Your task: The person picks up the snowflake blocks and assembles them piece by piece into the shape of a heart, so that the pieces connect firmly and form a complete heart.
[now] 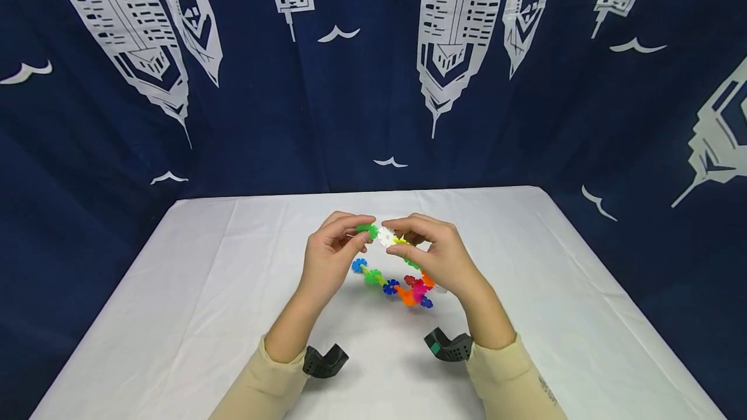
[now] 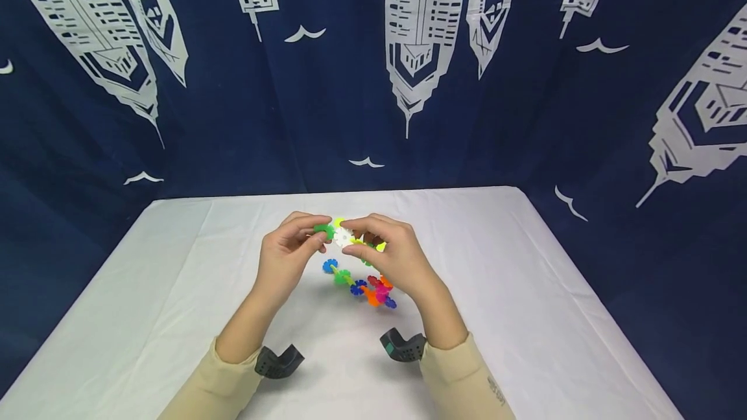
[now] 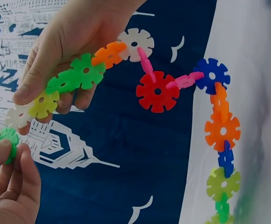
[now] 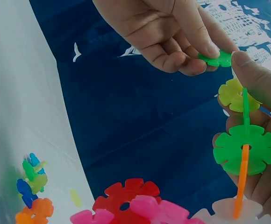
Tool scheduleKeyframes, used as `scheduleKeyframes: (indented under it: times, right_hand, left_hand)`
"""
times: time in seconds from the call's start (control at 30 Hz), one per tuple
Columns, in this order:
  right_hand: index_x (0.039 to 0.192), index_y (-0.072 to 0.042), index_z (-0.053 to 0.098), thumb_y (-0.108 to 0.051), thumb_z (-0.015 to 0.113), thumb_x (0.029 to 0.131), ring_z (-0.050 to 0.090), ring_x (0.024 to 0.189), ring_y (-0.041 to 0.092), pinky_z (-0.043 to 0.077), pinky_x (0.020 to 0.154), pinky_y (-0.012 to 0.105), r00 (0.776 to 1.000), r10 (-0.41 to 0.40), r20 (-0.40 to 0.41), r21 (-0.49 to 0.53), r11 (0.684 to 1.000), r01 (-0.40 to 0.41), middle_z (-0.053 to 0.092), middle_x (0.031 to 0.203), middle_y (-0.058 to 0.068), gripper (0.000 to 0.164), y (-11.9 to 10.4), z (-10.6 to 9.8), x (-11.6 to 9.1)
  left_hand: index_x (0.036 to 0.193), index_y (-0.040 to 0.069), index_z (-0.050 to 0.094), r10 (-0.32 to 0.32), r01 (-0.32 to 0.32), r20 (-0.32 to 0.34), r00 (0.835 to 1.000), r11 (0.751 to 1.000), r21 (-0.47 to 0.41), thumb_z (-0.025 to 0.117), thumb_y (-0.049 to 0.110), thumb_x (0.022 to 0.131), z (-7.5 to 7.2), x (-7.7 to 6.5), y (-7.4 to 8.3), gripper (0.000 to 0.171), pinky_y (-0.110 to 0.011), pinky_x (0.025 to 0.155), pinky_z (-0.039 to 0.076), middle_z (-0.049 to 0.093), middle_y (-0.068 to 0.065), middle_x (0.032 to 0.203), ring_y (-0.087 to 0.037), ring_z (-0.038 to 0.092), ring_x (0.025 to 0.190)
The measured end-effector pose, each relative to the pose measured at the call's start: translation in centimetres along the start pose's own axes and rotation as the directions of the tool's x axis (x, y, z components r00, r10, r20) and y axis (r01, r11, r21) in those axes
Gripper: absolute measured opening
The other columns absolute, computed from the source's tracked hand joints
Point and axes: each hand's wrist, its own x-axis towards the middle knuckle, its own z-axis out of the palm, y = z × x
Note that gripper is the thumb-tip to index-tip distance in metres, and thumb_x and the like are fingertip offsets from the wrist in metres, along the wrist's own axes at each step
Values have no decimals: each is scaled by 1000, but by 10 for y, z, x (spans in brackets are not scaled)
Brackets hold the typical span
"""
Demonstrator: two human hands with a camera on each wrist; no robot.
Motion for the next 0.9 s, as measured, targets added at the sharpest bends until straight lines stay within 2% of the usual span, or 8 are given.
scheduleKeyframes:
  times: [0.07,0.13,0.23,0.37,0.57,0.9]
  right_hand:
    - [114,-10,74,-7,81,82,60,80,10,57,75,21,1000,1,6,2,1000,-1,74,95,1,34,0,0,1]
    - [115,-10,74,-8,81,82,60,80,9,57,75,21,1000,6,14,2,1000,-6,74,96,0,34,-1,1,1]
    - [115,-11,74,-8,81,82,61,82,10,57,76,22,1000,16,20,-6,1000,-16,74,96,-1,34,-2,0,1]
    - [117,-12,74,-10,80,83,58,81,10,55,77,21,999,11,33,-17,1000,-10,71,93,-3,34,-2,-1,1]
    - [118,-10,73,-10,79,85,55,80,11,51,74,20,998,-35,55,-18,999,37,70,94,0,34,-4,-2,0]
    - [117,-9,74,-8,79,83,60,90,10,54,75,22,994,-87,74,-43,995,90,72,99,0,34,-8,-5,0]
  left_hand:
    - [115,8,73,-5,5,-1,1000,998,69,69,4,93,-1,-1,2,23,-22,71,56,66,-11,96,-12,64,79]
    - [117,10,71,-10,10,1,1000,995,100,70,5,92,-3,-2,4,25,-21,71,56,68,-12,91,-12,66,79]
    - [115,7,67,-13,12,16,1000,998,67,70,2,91,-4,-3,5,25,-25,73,60,69,-16,88,-11,70,77]
    - [107,1,68,9,-9,34,999,1000,-3,68,-2,91,-5,-2,6,17,-31,73,63,69,-19,89,-12,72,76]
    - [103,-1,72,61,-61,34,998,998,10,68,-3,90,-5,-3,8,13,-29,72,62,64,-16,88,-10,71,76]
    - [100,-5,73,20,-18,62,998,1000,-20,68,-8,88,-4,-3,12,13,-29,71,62,63,-19,89,-9,71,74]
